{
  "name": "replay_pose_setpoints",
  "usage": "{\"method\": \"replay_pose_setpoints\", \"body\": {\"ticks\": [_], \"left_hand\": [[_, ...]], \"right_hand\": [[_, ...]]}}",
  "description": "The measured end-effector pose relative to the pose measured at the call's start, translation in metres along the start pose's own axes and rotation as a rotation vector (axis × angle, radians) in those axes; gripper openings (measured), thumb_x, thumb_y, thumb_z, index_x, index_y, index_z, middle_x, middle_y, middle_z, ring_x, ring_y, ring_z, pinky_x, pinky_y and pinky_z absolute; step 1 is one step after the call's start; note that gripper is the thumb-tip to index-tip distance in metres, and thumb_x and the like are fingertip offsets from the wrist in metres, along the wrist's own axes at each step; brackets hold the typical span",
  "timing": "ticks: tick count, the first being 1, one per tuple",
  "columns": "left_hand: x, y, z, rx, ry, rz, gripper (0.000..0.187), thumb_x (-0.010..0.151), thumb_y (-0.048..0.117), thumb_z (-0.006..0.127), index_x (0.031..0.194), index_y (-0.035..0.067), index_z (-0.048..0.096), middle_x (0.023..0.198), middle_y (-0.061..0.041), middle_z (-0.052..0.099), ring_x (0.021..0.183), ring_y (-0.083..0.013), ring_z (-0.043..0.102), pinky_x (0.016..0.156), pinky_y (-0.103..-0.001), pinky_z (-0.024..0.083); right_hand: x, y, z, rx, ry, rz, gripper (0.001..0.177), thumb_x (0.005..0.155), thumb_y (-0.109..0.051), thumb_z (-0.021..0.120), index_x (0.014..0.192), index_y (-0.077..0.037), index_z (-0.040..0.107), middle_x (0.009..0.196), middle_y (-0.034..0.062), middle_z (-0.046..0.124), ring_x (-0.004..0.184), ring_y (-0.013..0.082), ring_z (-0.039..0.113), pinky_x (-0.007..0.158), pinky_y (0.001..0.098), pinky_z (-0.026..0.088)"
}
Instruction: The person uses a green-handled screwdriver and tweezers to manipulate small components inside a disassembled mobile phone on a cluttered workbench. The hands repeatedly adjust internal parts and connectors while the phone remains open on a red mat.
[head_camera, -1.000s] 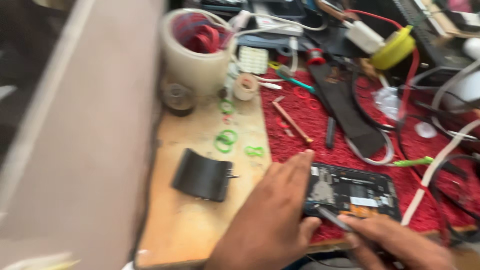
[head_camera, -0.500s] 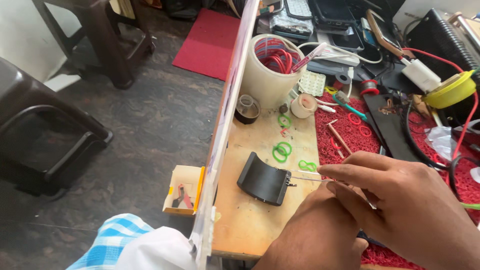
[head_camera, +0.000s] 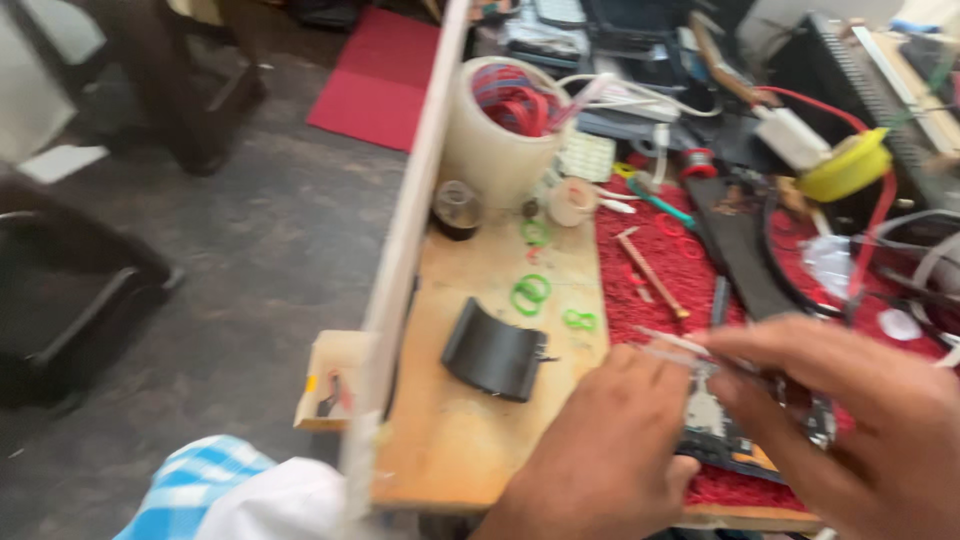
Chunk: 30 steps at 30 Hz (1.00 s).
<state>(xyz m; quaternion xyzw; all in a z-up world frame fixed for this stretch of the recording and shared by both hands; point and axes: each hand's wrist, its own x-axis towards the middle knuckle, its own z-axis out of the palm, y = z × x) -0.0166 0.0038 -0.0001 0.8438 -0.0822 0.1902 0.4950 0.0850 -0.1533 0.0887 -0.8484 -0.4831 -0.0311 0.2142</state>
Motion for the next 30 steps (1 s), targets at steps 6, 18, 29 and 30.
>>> {"method": "replay_pose_setpoints", "body": {"ticks": [6,18,29,30], "left_hand": [[0.005,-0.008,0.012,0.072,0.026,0.055,0.095,0.070,0.017,0.084,0.147,-0.015,0.037,0.143,-0.032,0.050,0.134,-0.0450,0.047,0.115,-0.049,0.033],[0.007,0.009,0.005,-0.139,0.166,0.044,0.034,0.094,0.024,0.073,0.120,0.002,0.074,0.123,-0.016,0.073,0.113,-0.0263,0.071,0.095,-0.035,0.056],[0.012,-0.008,0.029,-0.558,0.164,-0.619,0.039,0.105,0.033,0.052,0.111,0.004,0.077,0.064,-0.014,0.076,0.052,-0.0202,0.070,0.053,-0.037,0.057],[0.015,-0.004,0.027,-0.493,0.120,-0.667,0.038,0.102,0.035,0.052,0.110,0.006,0.076,0.061,-0.015,0.073,0.050,-0.0226,0.069,0.052,-0.038,0.057]], "right_hand": [[-0.109,0.077,0.002,0.129,0.022,0.249,0.034,0.081,-0.009,0.084,0.114,-0.009,0.080,0.092,-0.0011,0.075,0.080,0.0056,0.073,0.067,0.0207,0.058],[-0.106,0.011,0.083,0.957,0.556,0.427,0.026,0.084,0.016,0.069,0.109,0.006,0.071,0.110,0.0179,0.073,0.099,0.0197,0.074,0.084,0.0342,0.060],[-0.063,0.122,-0.016,0.253,0.574,1.064,0.028,0.102,-0.025,0.074,0.117,-0.001,0.072,0.082,0.0147,0.076,0.063,0.0206,0.062,0.057,0.0345,0.048],[-0.056,0.130,-0.020,0.154,0.487,1.121,0.033,0.101,-0.030,0.074,0.117,-0.001,0.073,0.080,0.0154,0.075,0.064,0.0202,0.064,0.060,0.0339,0.049]]}}
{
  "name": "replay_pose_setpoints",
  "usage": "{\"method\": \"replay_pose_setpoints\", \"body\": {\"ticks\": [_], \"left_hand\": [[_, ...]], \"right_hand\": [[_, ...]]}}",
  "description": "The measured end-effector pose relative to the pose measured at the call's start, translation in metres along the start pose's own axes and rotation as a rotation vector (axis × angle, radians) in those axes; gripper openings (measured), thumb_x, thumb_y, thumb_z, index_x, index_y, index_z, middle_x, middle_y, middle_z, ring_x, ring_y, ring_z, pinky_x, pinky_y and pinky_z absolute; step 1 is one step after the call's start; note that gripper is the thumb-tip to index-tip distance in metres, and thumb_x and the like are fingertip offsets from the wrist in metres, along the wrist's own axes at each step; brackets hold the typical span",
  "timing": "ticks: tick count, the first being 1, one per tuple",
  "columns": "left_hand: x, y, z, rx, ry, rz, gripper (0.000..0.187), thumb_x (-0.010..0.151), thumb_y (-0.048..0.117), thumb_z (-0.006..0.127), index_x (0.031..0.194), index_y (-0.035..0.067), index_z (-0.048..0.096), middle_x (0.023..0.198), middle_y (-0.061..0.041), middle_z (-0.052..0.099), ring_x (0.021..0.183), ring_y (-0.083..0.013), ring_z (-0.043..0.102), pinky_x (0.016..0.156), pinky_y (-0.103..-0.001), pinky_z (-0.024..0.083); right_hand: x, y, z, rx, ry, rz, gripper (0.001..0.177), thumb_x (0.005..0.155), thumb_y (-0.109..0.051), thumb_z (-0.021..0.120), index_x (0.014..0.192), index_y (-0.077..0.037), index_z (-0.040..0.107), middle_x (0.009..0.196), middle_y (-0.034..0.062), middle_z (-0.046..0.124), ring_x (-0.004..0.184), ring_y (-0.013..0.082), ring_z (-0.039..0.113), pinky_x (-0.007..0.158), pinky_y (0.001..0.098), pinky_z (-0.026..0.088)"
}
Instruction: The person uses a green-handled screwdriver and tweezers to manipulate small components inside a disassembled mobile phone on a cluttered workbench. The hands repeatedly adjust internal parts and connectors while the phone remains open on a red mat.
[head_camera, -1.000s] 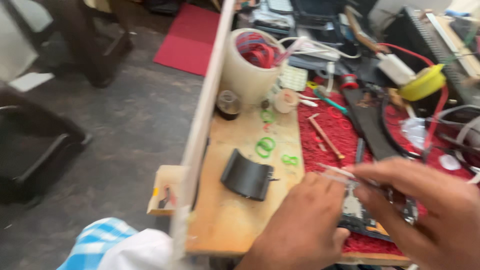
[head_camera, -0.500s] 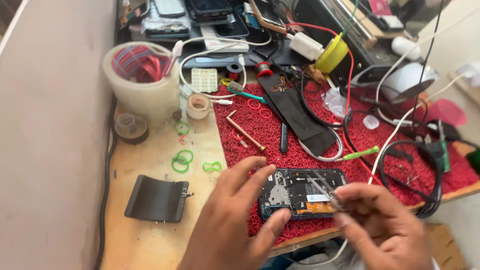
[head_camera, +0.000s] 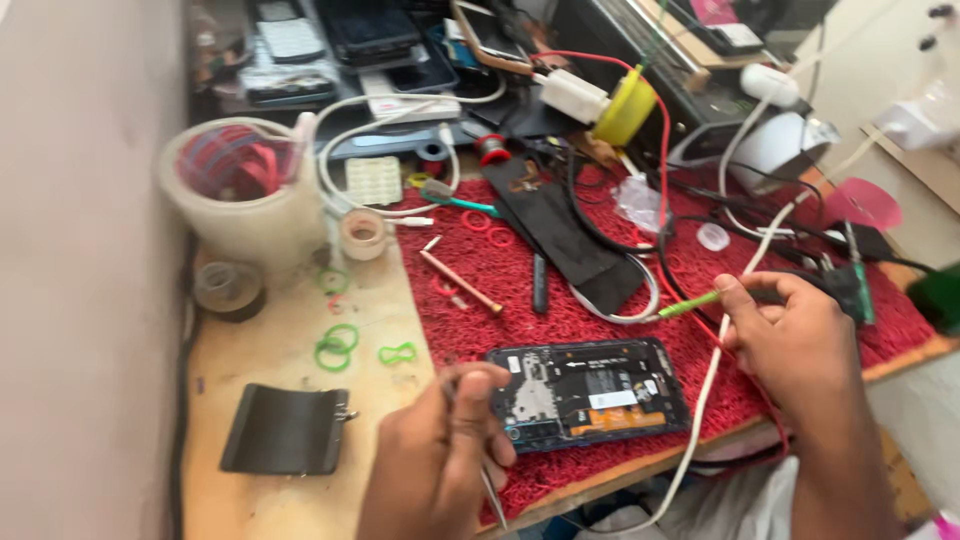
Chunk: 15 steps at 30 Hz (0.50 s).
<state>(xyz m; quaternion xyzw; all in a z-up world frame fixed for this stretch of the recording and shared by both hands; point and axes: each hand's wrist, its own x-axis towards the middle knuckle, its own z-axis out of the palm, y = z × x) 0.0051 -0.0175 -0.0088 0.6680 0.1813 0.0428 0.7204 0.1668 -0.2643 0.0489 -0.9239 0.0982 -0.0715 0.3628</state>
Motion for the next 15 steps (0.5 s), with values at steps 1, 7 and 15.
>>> {"method": "replay_pose_setpoints", "body": {"ticks": [1,7,15], "left_hand": [[-0.001,0.004,0.000,0.075,-0.008,-0.049,0.038,0.100,0.036,0.052,0.110,0.008,0.076,0.058,-0.017,0.071,0.048,-0.0250,0.068,0.050,-0.040,0.056],[0.003,0.001,0.003,0.303,0.123,0.484,0.024,0.094,0.019,0.066,0.111,0.004,0.072,0.082,-0.020,0.076,0.079,-0.0359,0.079,0.067,-0.043,0.060],[0.005,-0.008,0.005,0.305,0.190,0.416,0.033,0.092,0.016,0.064,0.123,0.005,0.067,0.090,-0.023,0.076,0.087,-0.0401,0.076,0.076,-0.049,0.058]], "right_hand": [[0.009,-0.004,0.000,-0.132,-0.013,0.026,0.038,0.101,-0.035,0.075,0.118,-0.001,0.075,0.078,0.0160,0.074,0.065,0.0199,0.065,0.062,0.0333,0.050],[0.048,0.002,0.011,-0.278,-0.285,0.066,0.048,0.092,-0.029,0.079,0.131,-0.003,0.069,0.073,0.0149,0.073,0.060,0.0214,0.064,0.057,0.0360,0.051],[0.045,0.047,-0.002,0.550,-0.382,-0.287,0.075,0.094,0.003,0.069,0.164,0.000,0.043,0.096,0.0195,0.067,0.077,0.0226,0.068,0.064,0.0362,0.057]]}}
